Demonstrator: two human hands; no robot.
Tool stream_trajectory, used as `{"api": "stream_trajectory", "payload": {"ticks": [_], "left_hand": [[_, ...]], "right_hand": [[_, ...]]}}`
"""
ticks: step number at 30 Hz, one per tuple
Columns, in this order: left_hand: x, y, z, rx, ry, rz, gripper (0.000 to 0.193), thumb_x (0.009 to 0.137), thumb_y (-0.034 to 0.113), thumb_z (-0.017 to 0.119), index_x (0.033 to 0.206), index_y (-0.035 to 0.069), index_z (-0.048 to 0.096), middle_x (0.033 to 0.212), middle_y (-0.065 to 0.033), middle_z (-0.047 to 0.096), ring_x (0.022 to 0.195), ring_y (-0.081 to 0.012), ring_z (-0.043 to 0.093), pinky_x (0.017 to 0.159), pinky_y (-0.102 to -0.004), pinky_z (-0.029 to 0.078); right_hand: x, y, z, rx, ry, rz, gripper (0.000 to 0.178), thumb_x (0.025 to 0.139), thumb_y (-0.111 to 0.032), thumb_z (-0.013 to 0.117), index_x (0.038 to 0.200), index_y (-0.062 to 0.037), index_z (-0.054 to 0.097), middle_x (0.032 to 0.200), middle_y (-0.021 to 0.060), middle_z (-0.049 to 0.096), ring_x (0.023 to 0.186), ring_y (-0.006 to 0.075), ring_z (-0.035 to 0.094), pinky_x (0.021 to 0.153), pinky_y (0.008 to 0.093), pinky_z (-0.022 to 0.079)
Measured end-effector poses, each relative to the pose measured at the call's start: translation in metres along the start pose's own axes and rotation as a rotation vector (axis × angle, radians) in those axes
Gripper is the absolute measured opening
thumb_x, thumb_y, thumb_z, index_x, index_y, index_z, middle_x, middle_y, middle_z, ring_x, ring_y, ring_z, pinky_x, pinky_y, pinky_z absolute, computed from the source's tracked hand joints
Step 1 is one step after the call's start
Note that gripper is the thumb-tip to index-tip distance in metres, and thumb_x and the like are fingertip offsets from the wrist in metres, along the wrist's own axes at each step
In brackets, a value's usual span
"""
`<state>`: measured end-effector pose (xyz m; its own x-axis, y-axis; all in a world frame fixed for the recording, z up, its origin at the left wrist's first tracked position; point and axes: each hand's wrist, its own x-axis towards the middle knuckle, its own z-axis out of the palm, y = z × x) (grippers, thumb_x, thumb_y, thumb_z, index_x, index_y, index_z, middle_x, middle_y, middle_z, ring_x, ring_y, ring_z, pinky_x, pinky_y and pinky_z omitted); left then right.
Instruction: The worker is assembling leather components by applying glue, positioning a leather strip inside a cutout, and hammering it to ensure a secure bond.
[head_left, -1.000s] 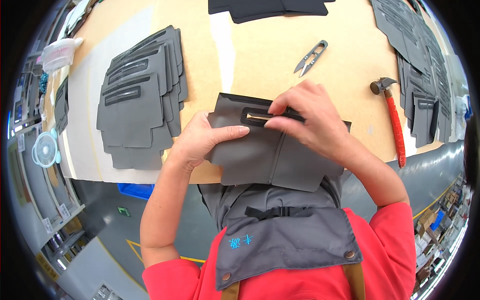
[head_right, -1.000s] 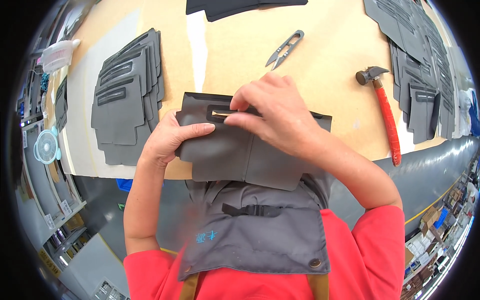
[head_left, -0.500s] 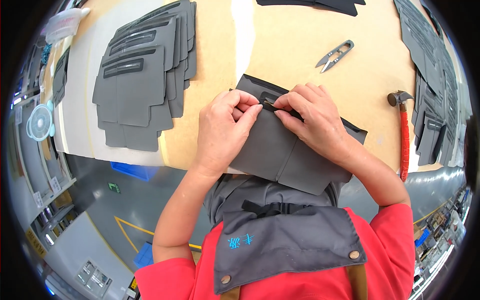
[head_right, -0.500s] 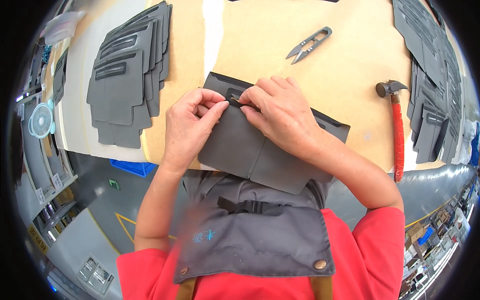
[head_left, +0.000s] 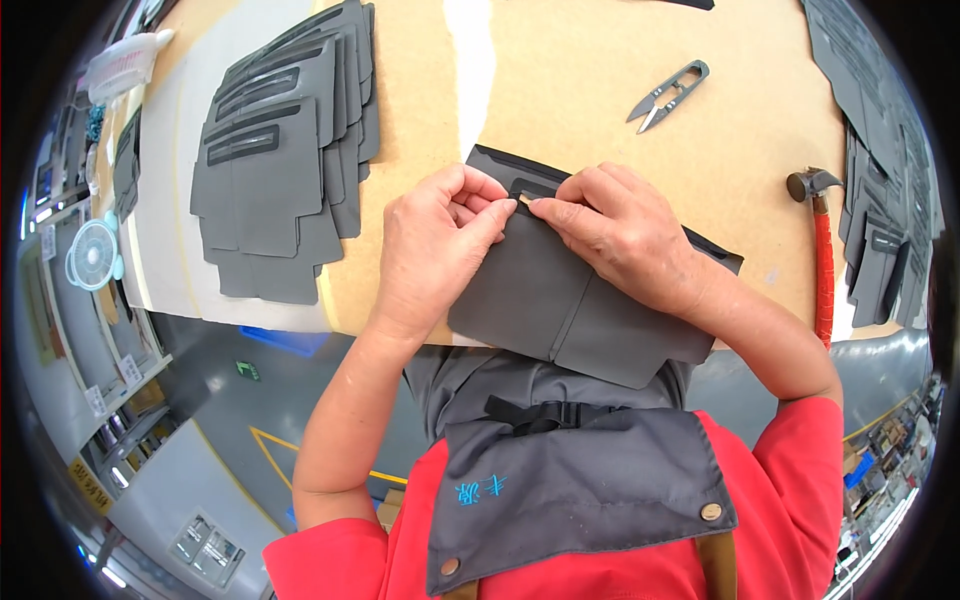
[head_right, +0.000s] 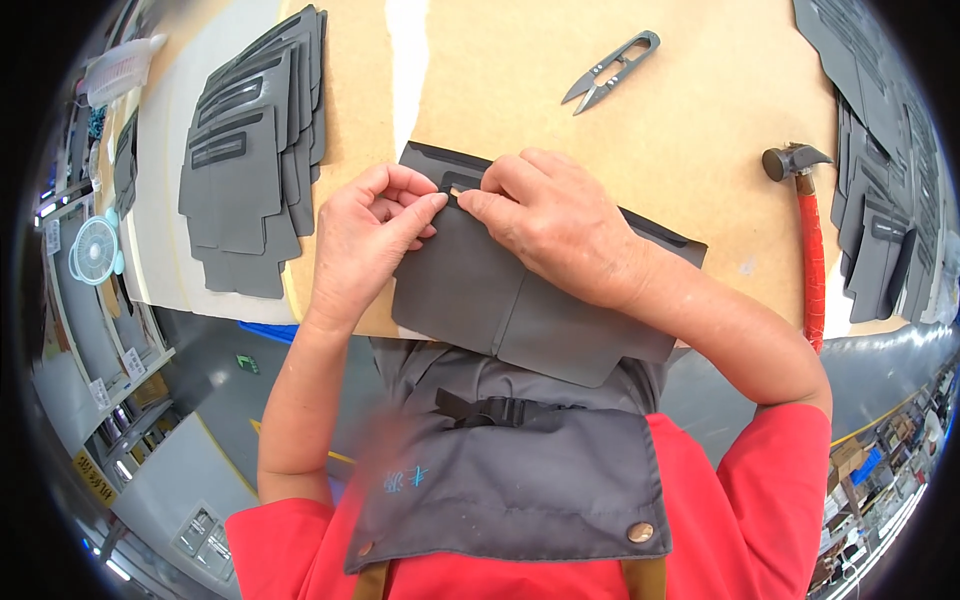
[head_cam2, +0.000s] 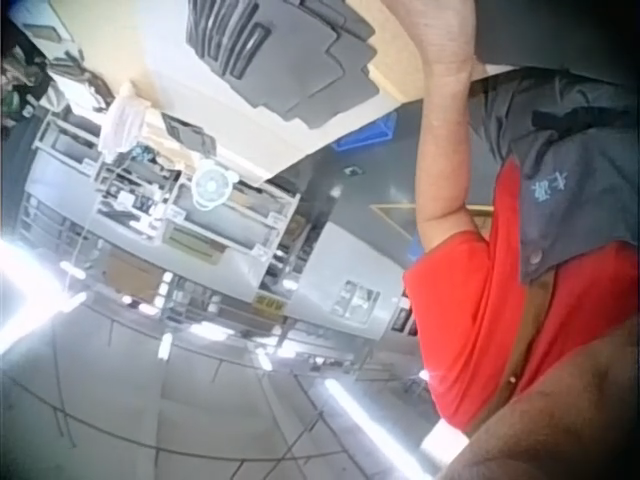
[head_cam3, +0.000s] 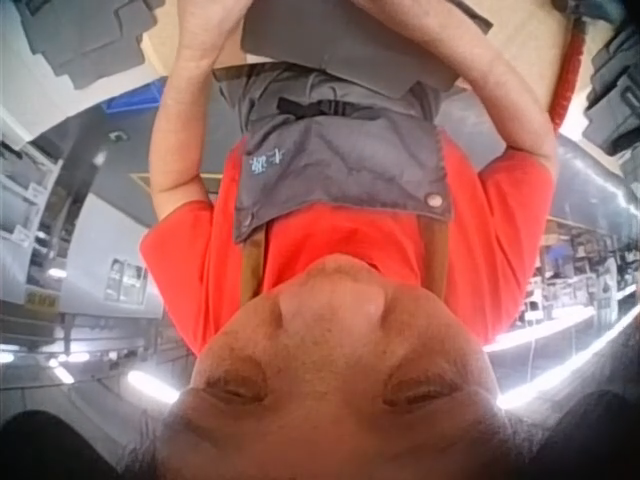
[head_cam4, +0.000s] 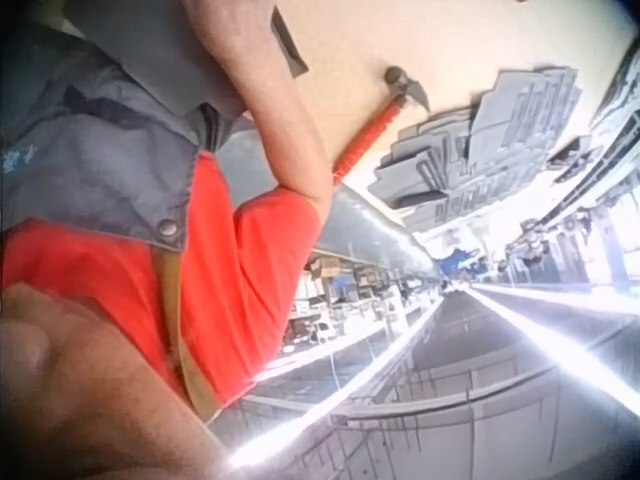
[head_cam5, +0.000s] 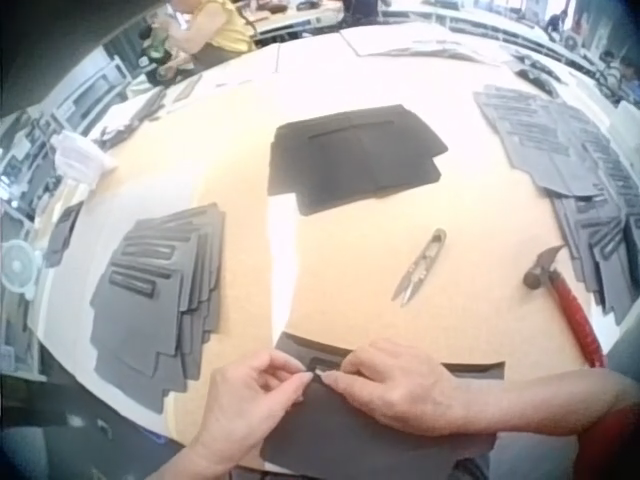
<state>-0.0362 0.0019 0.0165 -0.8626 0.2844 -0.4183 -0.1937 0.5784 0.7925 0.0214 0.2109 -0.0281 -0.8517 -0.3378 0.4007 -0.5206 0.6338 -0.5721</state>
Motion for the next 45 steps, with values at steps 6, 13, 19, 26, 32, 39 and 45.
{"api": "stream_trajectory", "payload": {"ticks": [6,13,19,26,32,39,45], "left_hand": [[0.004,0.008,-0.005,-0.042,-0.051,-0.077,0.015,0.093,0.012,0.077,0.1,0.001,0.07,0.082,-0.0023,0.069,0.074,-0.0078,0.069,0.065,-0.0225,0.058],[0.011,0.013,-0.013,-0.088,-0.136,-0.162,0.018,0.093,0.015,0.077,0.101,0.0,0.07,0.086,-0.0039,0.07,0.077,-0.0099,0.07,0.07,-0.0234,0.058],[0.016,0.021,-0.014,-0.008,-0.138,-0.211,0.024,0.092,0.021,0.079,0.099,0.0,0.07,0.087,-0.0047,0.07,0.077,-0.0111,0.069,0.071,-0.0243,0.058],[0.02,0.025,-0.013,0.068,-0.159,-0.216,0.023,0.089,0.017,0.079,0.098,-0.002,0.07,0.085,-0.0062,0.072,0.077,-0.011,0.07,0.067,-0.0254,0.06],[0.023,0.029,-0.016,0.052,-0.196,-0.26,0.023,0.089,0.019,0.081,0.097,0.002,0.07,0.089,-0.0042,0.069,0.08,-0.0112,0.067,0.07,-0.0256,0.059],[0.007,0.008,-0.013,-0.065,-0.122,-0.122,0.016,0.092,0.013,0.076,0.102,0.001,0.071,0.091,-0.0048,0.07,0.079,-0.0131,0.068,0.068,-0.027,0.058],[-0.015,-0.032,0.008,0.529,0.142,0.813,0.046,0.078,-0.01,0.07,0.121,0.005,0.074,0.107,-0.0086,0.063,0.096,-0.0284,0.059,0.083,-0.0363,0.051]], "right_hand": [[-0.005,0.001,-0.002,-0.121,-0.026,-0.13,0.042,0.075,-0.004,0.071,0.117,-0.0055,0.072,0.098,0.0062,0.062,0.083,0.0218,0.059,0.071,0.034,0.052],[-0.005,-0.004,0.0,-0.288,-0.046,-0.233,0.045,0.075,-0.01,0.068,0.118,0.0036,0.068,0.096,0.007,0.056,0.085,0.0213,0.057,0.074,0.0331,0.052],[-0.007,-0.003,0.003,-0.303,-0.031,-0.257,0.048,0.075,-0.014,0.066,0.118,0.0065,0.066,0.093,0.0067,0.054,0.086,0.0208,0.055,0.073,0.0312,0.052],[-0.007,-0.003,0.003,-0.308,-0.038,-0.261,0.049,0.074,-0.014,0.066,0.118,0.0075,0.066,0.094,0.0072,0.054,0.088,0.021,0.055,0.073,0.0304,0.052],[-0.006,-0.004,0.002,-0.313,-0.036,-0.266,0.048,0.074,-0.014,0.065,0.118,0.0072,0.065,0.093,0.0072,0.053,0.086,0.021,0.055,0.072,0.031,0.052],[-0.01,-0.006,0.001,-0.315,-0.072,-0.232,0.045,0.076,-0.008,0.068,0.119,0.0045,0.067,0.101,0.0092,0.058,0.089,0.0235,0.06,0.077,0.0351,0.053],[-0.009,-0.007,0.001,-0.313,-0.067,-0.223,0.045,0.076,-0.008,0.068,0.12,0.0038,0.067,0.102,0.0092,0.059,0.089,0.023,0.06,0.077,0.0354,0.054]]}}
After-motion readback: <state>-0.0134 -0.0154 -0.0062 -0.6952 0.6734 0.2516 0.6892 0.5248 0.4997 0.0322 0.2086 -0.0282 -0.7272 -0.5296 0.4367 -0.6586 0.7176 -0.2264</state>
